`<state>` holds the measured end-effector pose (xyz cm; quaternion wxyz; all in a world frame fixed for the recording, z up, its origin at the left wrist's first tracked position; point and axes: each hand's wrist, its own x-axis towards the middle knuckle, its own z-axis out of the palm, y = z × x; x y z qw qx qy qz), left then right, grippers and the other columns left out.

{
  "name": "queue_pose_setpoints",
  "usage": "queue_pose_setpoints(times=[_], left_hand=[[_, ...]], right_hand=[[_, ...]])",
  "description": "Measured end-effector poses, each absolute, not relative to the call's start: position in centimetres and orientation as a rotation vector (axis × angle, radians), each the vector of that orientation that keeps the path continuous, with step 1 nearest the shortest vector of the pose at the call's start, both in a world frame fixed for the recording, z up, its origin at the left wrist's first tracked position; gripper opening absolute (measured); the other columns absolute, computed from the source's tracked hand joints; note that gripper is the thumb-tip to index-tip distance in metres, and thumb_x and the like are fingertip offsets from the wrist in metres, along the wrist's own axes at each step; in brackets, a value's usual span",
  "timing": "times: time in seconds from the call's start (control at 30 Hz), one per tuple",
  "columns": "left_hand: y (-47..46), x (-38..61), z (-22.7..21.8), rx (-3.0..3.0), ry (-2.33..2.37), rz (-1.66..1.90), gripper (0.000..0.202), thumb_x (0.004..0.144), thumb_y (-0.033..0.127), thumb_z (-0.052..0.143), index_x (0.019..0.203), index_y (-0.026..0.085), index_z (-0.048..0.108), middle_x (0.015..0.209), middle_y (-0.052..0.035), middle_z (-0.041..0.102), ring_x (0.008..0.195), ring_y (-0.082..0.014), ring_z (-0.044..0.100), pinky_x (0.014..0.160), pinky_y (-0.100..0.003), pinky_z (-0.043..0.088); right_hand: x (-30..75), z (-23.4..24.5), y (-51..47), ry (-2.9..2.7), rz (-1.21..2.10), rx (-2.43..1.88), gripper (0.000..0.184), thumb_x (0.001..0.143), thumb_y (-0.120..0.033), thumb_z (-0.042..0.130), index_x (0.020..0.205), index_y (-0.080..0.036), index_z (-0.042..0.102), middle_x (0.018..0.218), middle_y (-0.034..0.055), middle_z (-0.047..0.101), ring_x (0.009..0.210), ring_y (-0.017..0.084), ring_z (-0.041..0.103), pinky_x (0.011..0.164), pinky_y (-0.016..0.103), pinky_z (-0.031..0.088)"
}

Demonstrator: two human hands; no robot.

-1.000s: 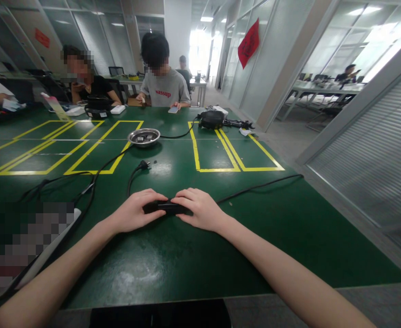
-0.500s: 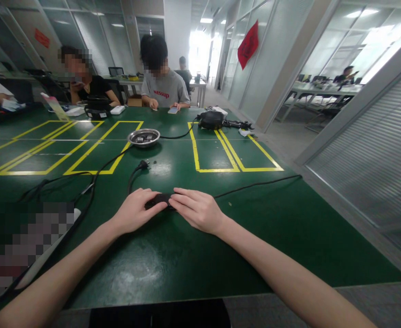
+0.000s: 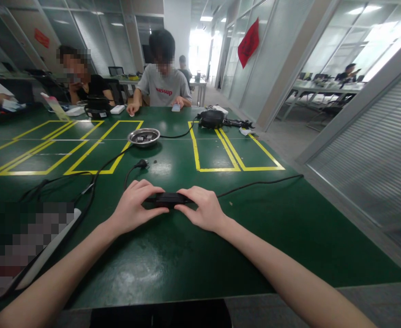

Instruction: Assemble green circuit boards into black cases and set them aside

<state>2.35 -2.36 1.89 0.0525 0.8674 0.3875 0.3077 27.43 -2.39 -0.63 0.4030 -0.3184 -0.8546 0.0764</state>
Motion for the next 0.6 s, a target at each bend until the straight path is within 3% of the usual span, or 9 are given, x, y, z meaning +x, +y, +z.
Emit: queue_pose_setpoints(times=[0.2,0.47,0.6], left_hand=[[-2.62,2.25,2.24,2.617,1.161,0.918,0.024,0.094,0.041,0.072,0.105,0.02,0.071,0.094,-0.0038,0.077,0.089,-0.0225,0.063,0.08,-0.037,0.041],[-2.72,2.96,1.81,2.623,1.193,0.994,0.033,0.091,0.041,0.075,0.115,0.02,0.071,0.1,-0.0046,0.078,0.091,-0.0231,0.063,0.081,-0.037,0.039],[-2.96,3.13,1.9,2.565,1.224,0.924,0.022,0.093,0.04,0.072,0.105,0.021,0.073,0.096,-0.0034,0.077,0.09,-0.0228,0.062,0.082,-0.039,0.039]], right_hand=[[27.58,-0.83,-2.22,-2.166,0.145,-0.764,0.03,0.097,-0.037,0.067,0.121,-0.02,0.071,0.101,0.0106,0.079,0.083,0.023,0.073,0.075,0.036,0.06],[27.54,-0.64,-2.14,-2.138,0.08,-0.753,0.028,0.101,-0.039,0.062,0.117,-0.017,0.071,0.096,0.011,0.078,0.08,0.022,0.073,0.072,0.034,0.059],[27.76,-0.55,-1.93,-2.156,0.1,-0.735,0.031,0.1,-0.042,0.063,0.12,-0.019,0.071,0.097,0.0099,0.078,0.084,0.022,0.074,0.074,0.034,0.059]])
